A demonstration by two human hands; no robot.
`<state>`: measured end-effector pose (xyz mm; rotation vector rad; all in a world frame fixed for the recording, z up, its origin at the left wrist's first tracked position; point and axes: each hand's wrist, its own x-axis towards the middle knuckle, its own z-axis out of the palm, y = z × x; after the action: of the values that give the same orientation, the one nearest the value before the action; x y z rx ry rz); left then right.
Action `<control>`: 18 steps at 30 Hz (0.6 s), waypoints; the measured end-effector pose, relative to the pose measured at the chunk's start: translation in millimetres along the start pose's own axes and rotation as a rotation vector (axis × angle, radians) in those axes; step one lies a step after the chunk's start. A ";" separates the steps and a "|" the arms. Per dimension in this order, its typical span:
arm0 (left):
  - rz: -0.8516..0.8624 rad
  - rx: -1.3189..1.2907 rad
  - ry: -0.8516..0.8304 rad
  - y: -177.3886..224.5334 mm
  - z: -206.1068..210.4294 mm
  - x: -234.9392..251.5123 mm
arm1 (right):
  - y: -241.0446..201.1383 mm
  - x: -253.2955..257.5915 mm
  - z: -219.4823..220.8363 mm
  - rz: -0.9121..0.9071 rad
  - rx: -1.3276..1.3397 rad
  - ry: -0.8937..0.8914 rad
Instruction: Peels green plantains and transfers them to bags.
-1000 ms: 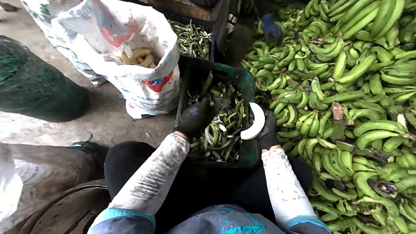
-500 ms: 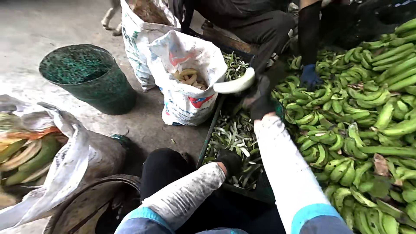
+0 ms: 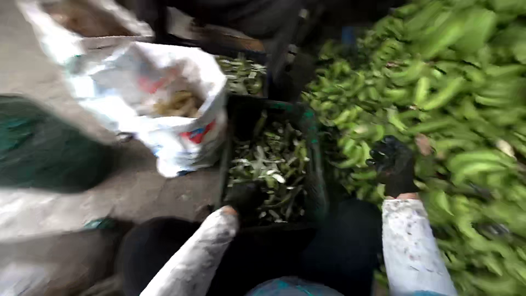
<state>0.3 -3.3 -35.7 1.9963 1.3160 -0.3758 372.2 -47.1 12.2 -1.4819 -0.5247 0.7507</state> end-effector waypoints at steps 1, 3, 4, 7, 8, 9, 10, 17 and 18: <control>0.008 0.015 0.015 -4.6 5.7 6.9 | 10.1 -7.2 -43.4 0.001 -0.007 0.115; 0.068 0.048 0.052 -9.9 14.8 19.0 | 36.3 -30.3 -124.1 0.029 -0.044 0.336; 0.098 0.062 0.079 -11.9 18.4 23.6 | 51.5 -44.7 -159.5 0.043 -0.077 0.408; 0.102 0.067 0.061 17.6 12.1 8.6 | 103.1 -76.4 -233.3 0.145 -0.100 0.636; 0.078 0.057 0.041 29.3 10.8 5.4 | 117.7 -84.0 -245.6 0.203 -0.074 0.690; 0.071 0.072 0.026 34.8 12.0 9.6 | 131.7 -89.4 -254.0 0.245 -0.078 0.718; 0.067 0.067 0.046 42.1 15.1 11.2 | 142.9 -93.7 -258.6 0.286 -0.111 0.720; 0.024 -0.274 -0.020 70.8 48.2 31.1 | 203.7 -81.0 -244.8 0.624 -0.359 0.324; 0.019 -0.266 -0.042 69.5 52.3 35.6 | 213.0 -75.8 -241.8 0.637 -0.452 0.296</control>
<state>84.7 -31.4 -65.9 1.7680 1.2498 -0.2192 469.8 -281.7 -200.0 -2.1860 0.0280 0.9118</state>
